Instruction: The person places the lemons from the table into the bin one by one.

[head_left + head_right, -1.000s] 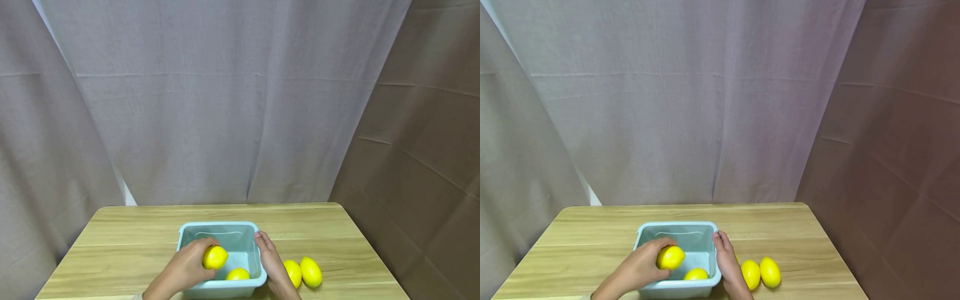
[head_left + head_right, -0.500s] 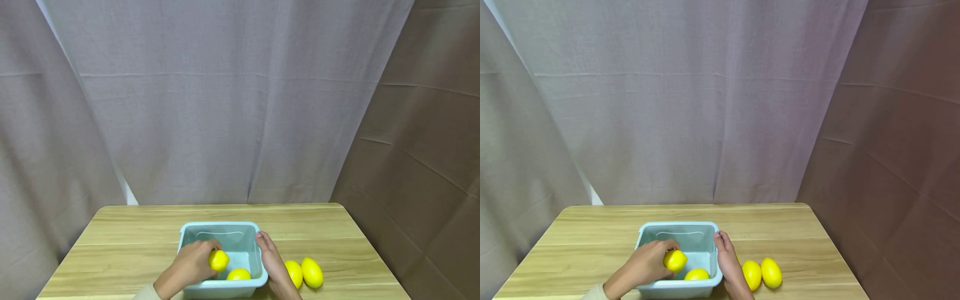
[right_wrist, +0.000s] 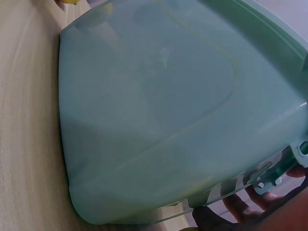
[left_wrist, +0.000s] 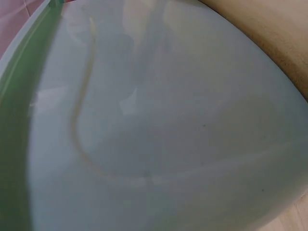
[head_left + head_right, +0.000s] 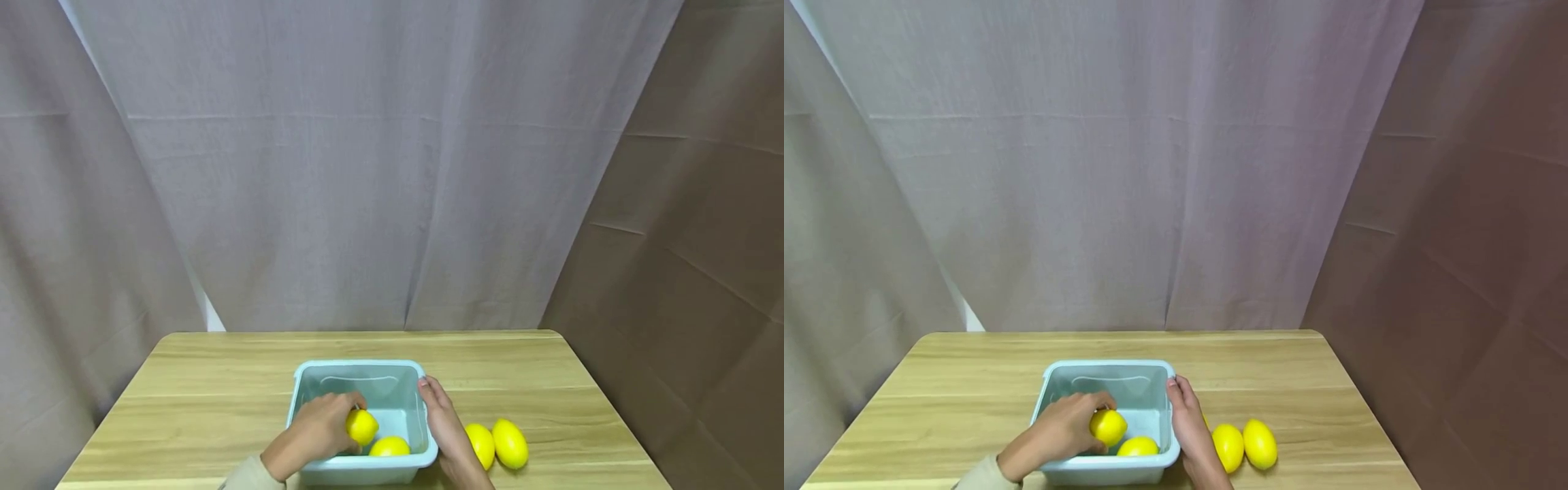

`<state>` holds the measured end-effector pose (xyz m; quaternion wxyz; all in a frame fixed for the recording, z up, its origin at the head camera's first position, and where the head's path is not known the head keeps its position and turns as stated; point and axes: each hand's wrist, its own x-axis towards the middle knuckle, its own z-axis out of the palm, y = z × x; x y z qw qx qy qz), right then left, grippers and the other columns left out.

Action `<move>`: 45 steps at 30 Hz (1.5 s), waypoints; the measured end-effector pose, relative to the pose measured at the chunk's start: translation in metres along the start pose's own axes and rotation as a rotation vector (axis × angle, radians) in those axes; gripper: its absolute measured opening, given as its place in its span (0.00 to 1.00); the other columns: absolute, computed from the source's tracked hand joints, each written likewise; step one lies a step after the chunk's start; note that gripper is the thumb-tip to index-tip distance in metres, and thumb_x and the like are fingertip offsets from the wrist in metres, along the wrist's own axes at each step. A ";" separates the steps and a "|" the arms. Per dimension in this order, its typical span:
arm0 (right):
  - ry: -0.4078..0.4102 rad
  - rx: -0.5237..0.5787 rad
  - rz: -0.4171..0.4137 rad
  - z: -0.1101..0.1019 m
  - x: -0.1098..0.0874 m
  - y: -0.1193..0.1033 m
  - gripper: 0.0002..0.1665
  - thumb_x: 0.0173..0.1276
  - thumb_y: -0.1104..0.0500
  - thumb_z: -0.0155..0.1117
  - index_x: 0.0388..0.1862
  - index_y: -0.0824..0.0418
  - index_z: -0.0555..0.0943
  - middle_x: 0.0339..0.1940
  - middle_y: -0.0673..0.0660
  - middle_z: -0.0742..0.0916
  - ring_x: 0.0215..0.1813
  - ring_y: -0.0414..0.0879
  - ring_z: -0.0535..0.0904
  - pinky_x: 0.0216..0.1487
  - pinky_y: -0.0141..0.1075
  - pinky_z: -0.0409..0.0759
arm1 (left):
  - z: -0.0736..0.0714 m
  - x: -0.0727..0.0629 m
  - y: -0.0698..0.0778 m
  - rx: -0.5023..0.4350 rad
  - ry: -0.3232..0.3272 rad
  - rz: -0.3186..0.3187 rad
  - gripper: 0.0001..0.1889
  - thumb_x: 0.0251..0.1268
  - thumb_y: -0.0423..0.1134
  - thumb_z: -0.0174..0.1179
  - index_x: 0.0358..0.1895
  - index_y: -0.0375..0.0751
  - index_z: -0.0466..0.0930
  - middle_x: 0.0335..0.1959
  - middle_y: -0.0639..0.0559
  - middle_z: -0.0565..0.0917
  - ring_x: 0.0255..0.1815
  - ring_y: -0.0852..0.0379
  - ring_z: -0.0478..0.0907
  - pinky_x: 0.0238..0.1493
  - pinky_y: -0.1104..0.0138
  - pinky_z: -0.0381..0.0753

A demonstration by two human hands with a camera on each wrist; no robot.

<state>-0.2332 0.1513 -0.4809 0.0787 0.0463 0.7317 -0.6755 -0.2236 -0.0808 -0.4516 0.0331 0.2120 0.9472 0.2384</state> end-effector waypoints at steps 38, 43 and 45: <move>0.006 0.015 -0.028 0.000 -0.002 0.003 0.40 0.87 0.39 0.41 0.83 0.65 0.57 0.80 0.71 0.66 0.76 0.65 0.67 0.75 0.64 0.65 | -0.025 0.013 0.036 0.204 -0.070 0.081 0.23 0.51 0.33 0.78 0.49 0.42 0.79 0.34 0.54 0.77 0.27 0.56 0.72 0.28 0.64 0.77; 0.011 0.015 -0.034 0.001 -0.002 0.003 0.40 0.88 0.39 0.41 0.83 0.65 0.58 0.80 0.71 0.66 0.77 0.66 0.65 0.76 0.66 0.63 | -0.023 0.018 0.040 0.235 -0.103 0.089 0.22 0.50 0.36 0.80 0.47 0.44 0.80 0.33 0.57 0.78 0.27 0.58 0.72 0.28 0.64 0.76; 0.014 0.009 -0.032 0.000 -0.002 0.003 0.40 0.87 0.39 0.41 0.83 0.65 0.58 0.81 0.71 0.66 0.77 0.66 0.64 0.77 0.67 0.62 | -0.021 0.020 0.041 0.228 -0.125 0.081 0.22 0.50 0.38 0.81 0.48 0.46 0.81 0.33 0.59 0.78 0.28 0.58 0.72 0.29 0.64 0.76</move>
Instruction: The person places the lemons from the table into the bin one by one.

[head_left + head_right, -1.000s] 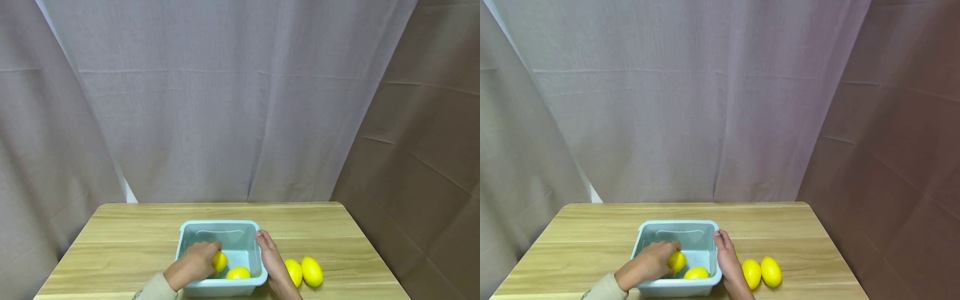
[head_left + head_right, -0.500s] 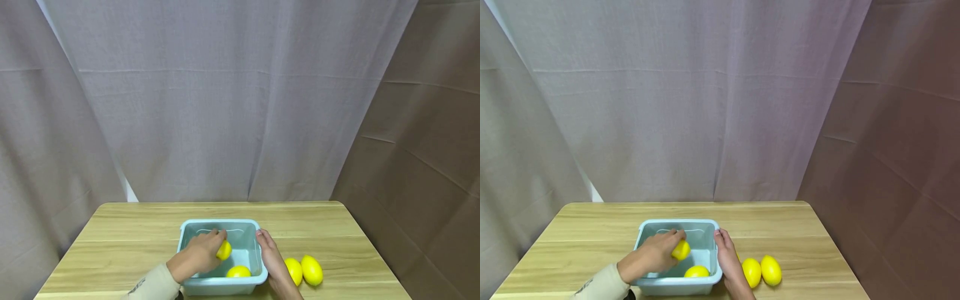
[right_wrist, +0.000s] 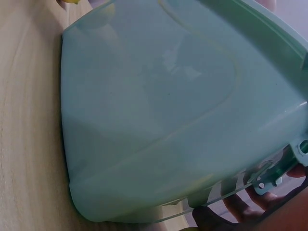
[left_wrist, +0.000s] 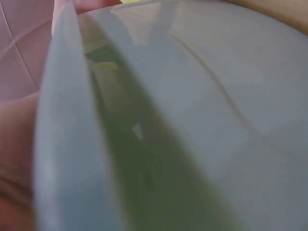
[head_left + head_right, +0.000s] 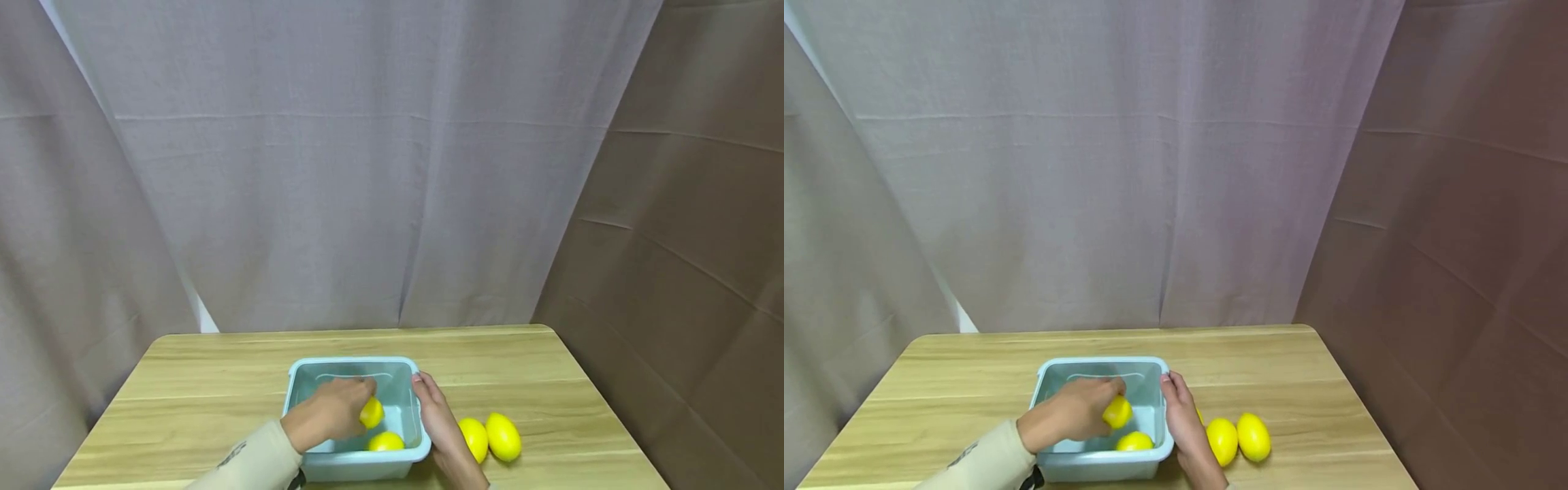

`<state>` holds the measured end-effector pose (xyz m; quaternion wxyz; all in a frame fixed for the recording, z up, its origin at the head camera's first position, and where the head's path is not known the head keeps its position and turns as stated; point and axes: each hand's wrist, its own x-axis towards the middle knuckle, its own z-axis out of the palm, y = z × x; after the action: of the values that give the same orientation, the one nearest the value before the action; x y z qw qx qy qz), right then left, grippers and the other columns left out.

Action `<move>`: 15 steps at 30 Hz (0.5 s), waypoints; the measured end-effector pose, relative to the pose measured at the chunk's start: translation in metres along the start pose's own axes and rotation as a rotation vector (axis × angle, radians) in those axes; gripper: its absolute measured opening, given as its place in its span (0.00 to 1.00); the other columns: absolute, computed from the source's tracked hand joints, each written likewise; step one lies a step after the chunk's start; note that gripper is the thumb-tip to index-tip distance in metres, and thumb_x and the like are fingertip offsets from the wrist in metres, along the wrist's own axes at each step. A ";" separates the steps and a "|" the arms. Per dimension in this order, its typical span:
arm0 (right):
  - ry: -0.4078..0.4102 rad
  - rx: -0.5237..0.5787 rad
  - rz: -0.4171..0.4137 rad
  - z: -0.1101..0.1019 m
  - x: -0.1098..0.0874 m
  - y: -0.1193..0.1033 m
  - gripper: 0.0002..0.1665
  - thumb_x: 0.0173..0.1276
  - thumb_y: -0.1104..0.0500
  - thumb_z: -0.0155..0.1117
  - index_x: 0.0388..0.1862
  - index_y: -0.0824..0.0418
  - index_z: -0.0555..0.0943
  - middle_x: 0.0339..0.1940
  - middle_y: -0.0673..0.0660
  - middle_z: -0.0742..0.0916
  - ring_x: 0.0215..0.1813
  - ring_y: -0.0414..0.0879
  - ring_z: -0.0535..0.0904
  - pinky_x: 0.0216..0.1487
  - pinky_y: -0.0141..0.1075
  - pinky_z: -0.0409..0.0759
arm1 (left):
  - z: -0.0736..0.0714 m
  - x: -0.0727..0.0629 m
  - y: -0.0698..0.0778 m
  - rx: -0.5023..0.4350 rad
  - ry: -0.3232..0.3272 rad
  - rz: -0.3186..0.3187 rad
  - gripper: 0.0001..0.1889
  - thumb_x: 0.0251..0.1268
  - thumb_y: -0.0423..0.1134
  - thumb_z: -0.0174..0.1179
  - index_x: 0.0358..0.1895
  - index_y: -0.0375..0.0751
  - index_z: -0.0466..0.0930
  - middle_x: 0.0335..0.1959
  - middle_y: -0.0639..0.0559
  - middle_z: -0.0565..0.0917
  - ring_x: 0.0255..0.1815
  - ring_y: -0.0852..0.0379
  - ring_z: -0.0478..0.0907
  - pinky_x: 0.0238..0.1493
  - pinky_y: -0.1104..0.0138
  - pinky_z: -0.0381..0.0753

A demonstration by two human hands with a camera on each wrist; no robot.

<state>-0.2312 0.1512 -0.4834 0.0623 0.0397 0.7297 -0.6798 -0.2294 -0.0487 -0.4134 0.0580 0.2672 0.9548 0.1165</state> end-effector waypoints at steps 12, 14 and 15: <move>-0.012 0.005 -0.001 0.000 -0.001 0.002 0.40 0.87 0.39 0.41 0.83 0.65 0.59 0.79 0.71 0.67 0.77 0.67 0.65 0.76 0.66 0.63 | 0.043 0.026 -0.027 -0.134 -0.048 0.009 0.25 0.52 0.43 0.81 0.50 0.45 0.79 0.35 0.57 0.82 0.33 0.59 0.75 0.35 0.62 0.80; -0.011 0.003 0.000 0.000 -0.001 0.001 0.40 0.88 0.39 0.41 0.83 0.65 0.59 0.80 0.71 0.67 0.77 0.67 0.65 0.76 0.66 0.63 | 0.049 0.031 -0.030 -0.153 -0.062 0.000 0.25 0.53 0.43 0.81 0.52 0.44 0.80 0.36 0.56 0.82 0.33 0.59 0.76 0.37 0.62 0.81; -0.010 0.002 0.001 0.000 -0.001 0.000 0.40 0.88 0.39 0.41 0.83 0.65 0.59 0.80 0.71 0.67 0.77 0.67 0.65 0.76 0.66 0.63 | 0.051 0.032 -0.030 -0.164 -0.070 -0.012 0.25 0.54 0.41 0.81 0.52 0.44 0.80 0.37 0.55 0.82 0.34 0.58 0.76 0.38 0.61 0.82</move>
<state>-0.2305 0.1513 -0.4831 0.0662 0.0366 0.7286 -0.6808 -0.2632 -0.0474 -0.4718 0.1137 0.2598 0.9410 0.1846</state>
